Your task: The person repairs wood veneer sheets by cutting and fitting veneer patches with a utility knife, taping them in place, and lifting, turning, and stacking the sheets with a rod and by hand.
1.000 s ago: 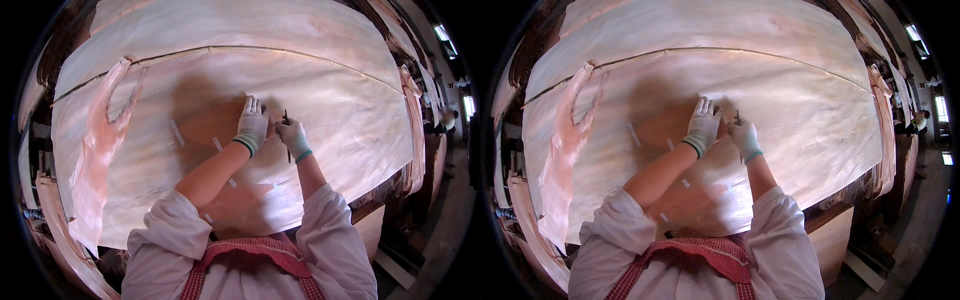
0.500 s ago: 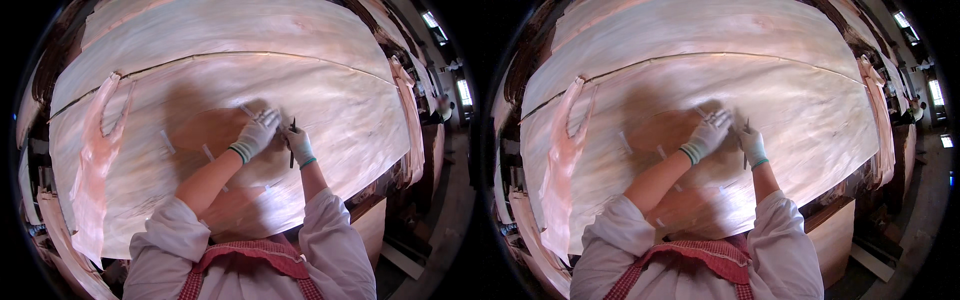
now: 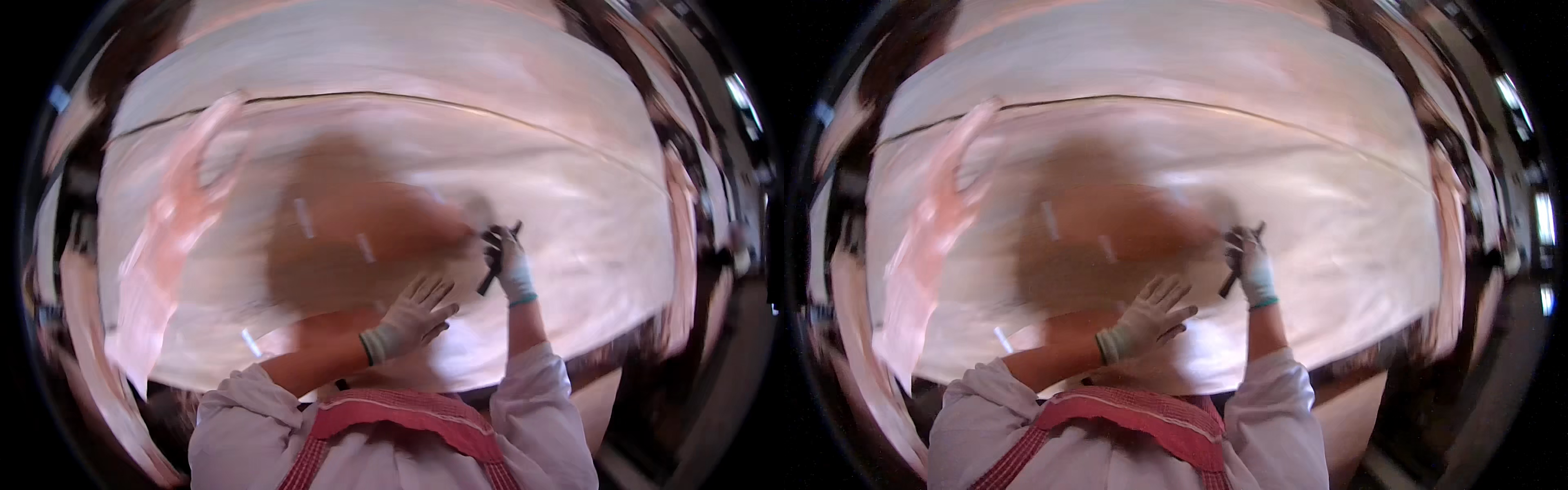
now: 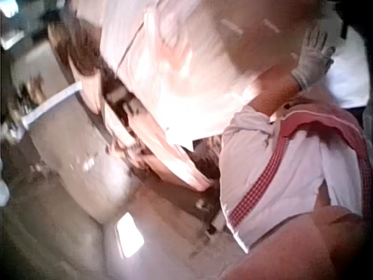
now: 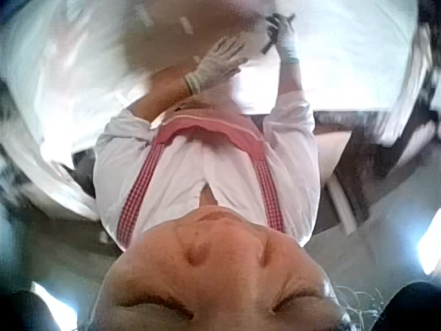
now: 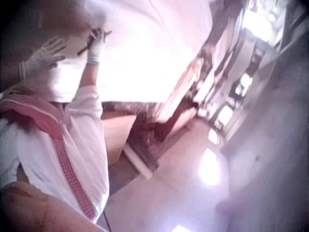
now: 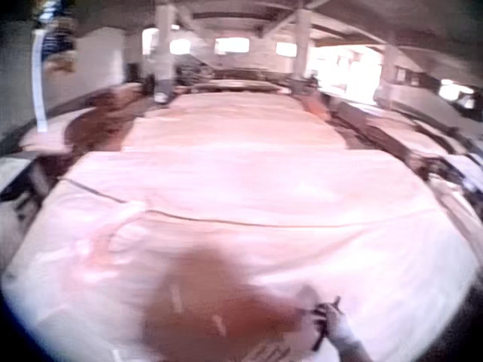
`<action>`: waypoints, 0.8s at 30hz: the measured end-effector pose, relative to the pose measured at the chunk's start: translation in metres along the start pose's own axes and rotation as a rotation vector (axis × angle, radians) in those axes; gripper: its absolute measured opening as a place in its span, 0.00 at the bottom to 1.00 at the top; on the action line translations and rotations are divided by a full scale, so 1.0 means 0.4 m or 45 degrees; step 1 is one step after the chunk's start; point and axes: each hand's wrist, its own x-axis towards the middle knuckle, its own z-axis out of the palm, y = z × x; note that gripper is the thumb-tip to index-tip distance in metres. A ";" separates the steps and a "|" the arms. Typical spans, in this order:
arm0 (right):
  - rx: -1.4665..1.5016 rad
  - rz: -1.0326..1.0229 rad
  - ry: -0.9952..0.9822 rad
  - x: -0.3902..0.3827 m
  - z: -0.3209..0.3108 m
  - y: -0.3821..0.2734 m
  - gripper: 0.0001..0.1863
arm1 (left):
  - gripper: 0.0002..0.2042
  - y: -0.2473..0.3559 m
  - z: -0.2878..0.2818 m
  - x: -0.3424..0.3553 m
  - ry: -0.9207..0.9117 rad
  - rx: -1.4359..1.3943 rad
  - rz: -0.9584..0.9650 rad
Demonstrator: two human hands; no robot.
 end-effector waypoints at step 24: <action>-0.475 -0.124 -0.944 -0.644 0.609 0.329 0.13 | 0.15 0.395 0.025 -1.394 1.673 0.013 -1.853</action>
